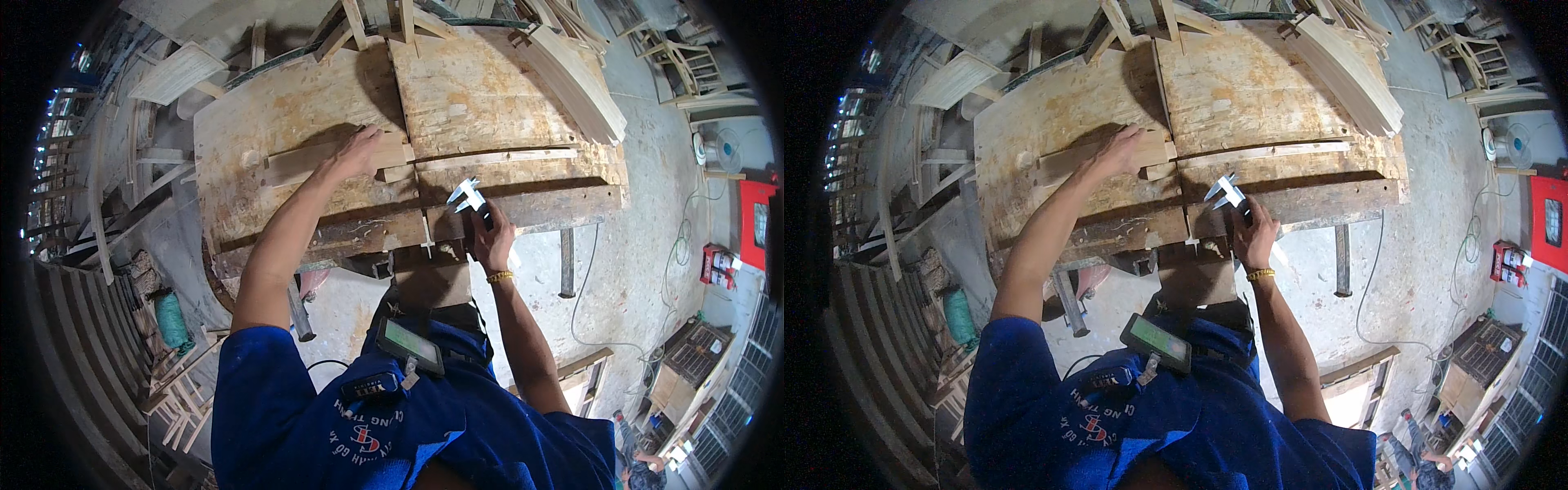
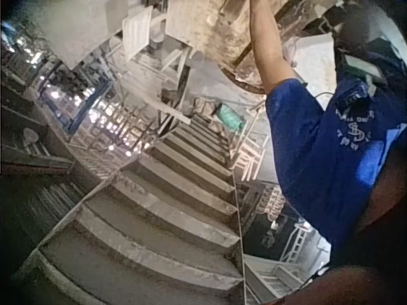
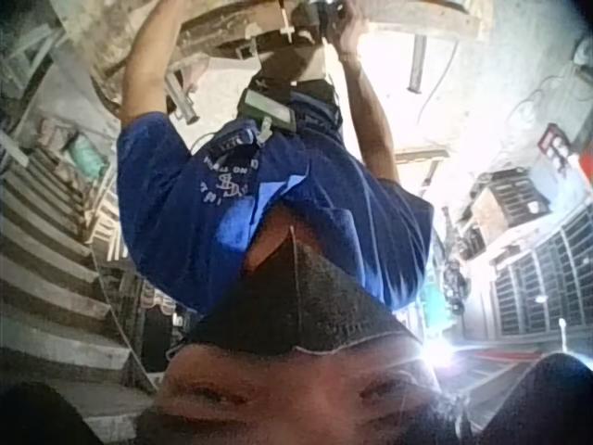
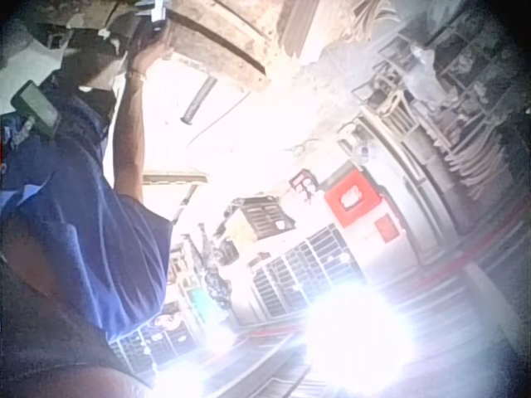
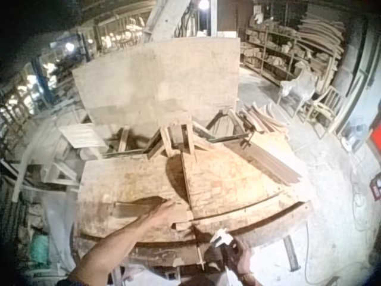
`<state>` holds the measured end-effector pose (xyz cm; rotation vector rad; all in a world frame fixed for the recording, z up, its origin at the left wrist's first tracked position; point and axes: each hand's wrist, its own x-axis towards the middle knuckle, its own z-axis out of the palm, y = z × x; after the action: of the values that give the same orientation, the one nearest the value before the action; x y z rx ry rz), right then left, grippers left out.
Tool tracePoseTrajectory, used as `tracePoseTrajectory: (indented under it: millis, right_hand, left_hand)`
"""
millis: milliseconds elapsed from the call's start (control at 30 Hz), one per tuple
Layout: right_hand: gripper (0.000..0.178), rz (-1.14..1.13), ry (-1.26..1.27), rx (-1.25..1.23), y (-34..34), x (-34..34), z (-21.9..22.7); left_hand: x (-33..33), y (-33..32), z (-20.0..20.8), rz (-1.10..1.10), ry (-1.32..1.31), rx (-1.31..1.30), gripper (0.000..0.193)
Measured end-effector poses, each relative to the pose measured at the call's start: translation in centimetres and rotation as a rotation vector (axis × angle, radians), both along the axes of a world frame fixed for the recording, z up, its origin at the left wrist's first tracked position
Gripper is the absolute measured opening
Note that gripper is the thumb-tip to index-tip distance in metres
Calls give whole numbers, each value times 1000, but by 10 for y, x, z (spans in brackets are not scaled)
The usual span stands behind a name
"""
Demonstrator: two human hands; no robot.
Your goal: The person repeatedly measures a small rectangular wooden block with a digital caliper on a workbench. They adjust the caliper jaws, reposition the block, and take multiple measurements of its dimensions. The person handles the block and caliper throughout the clip.
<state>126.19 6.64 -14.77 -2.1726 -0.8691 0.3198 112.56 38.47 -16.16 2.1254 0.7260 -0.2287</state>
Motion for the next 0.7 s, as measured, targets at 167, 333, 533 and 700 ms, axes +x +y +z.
tracePoseTrajectory:
  millis: [167, 333, 533, 700]
  right_hand:
    - [33, 37, 48, 9, 10, -6, 9]
    - [34, 5, 36, 7, 2, -1, 3]
    - [34, 21, 2, 39, 1, 0, -2]
    - [34, 7, 82, 46, 1, -1, 2]
  left_hand:
    - [-25, 16, -25, 137, -205, -120, 65]
    - [-11, 10, -25, -221, -160, 404, 58]
    - [-4, 4, -3, -155, -76, 227, 82]
    - [-9, 0, 0, -198, -115, 323, 66]
